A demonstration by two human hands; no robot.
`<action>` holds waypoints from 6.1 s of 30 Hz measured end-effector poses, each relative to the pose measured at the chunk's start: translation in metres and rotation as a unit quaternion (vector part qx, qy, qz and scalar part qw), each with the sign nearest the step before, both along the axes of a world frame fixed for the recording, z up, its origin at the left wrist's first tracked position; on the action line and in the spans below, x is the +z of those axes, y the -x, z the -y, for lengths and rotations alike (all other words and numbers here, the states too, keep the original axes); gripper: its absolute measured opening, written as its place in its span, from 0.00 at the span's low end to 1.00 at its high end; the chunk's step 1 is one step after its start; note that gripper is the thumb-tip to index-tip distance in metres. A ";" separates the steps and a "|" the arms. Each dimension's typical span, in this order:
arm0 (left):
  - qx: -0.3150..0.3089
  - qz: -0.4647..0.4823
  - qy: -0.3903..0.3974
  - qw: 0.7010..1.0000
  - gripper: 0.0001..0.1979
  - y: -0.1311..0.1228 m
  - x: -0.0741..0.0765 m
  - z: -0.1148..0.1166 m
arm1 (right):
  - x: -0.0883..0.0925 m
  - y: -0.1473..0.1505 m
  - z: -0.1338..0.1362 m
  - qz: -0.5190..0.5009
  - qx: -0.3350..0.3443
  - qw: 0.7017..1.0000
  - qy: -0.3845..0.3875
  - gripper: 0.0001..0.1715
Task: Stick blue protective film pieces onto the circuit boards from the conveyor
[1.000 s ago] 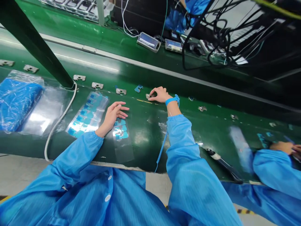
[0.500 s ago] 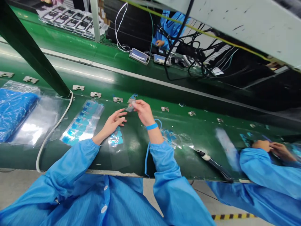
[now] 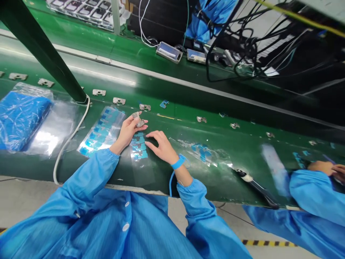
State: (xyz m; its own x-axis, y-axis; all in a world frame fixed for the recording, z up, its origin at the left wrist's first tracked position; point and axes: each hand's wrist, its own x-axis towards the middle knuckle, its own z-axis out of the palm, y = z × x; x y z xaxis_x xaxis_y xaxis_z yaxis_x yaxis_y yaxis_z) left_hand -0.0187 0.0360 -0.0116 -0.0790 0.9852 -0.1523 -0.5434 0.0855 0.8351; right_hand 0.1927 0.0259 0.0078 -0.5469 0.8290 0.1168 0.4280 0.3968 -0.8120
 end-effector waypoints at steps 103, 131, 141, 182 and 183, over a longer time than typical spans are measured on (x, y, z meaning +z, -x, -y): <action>-0.177 -0.070 0.019 0.981 0.22 -0.008 0.016 0.015 | -0.015 -0.005 -0.014 -0.196 -0.091 0.966 0.144 0.22; -0.183 -0.108 0.001 0.977 0.22 -0.008 0.019 0.016 | -0.013 -0.004 -0.014 -0.192 -0.092 0.963 0.166 0.22; -0.180 -0.093 0.003 0.979 0.19 -0.009 0.021 0.016 | -0.014 -0.004 -0.015 -0.195 -0.095 0.965 0.150 0.22; -0.186 -0.123 0.000 0.975 0.25 -0.009 0.013 0.015 | -0.008 -0.005 -0.013 -0.211 -0.097 0.958 0.171 0.19; -0.186 -0.125 0.000 0.975 0.25 -0.009 0.013 0.015 | -0.009 -0.006 -0.013 -0.213 -0.094 0.958 0.168 0.19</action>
State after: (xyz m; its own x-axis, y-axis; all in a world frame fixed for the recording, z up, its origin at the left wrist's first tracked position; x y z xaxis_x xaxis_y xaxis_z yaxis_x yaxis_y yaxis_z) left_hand -0.0098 0.0206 0.0013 0.2488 0.9526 -0.1749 -0.2535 0.2383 0.9375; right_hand 0.1982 0.0388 -0.0010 -0.3457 0.9383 0.0049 0.0681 0.0303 -0.9972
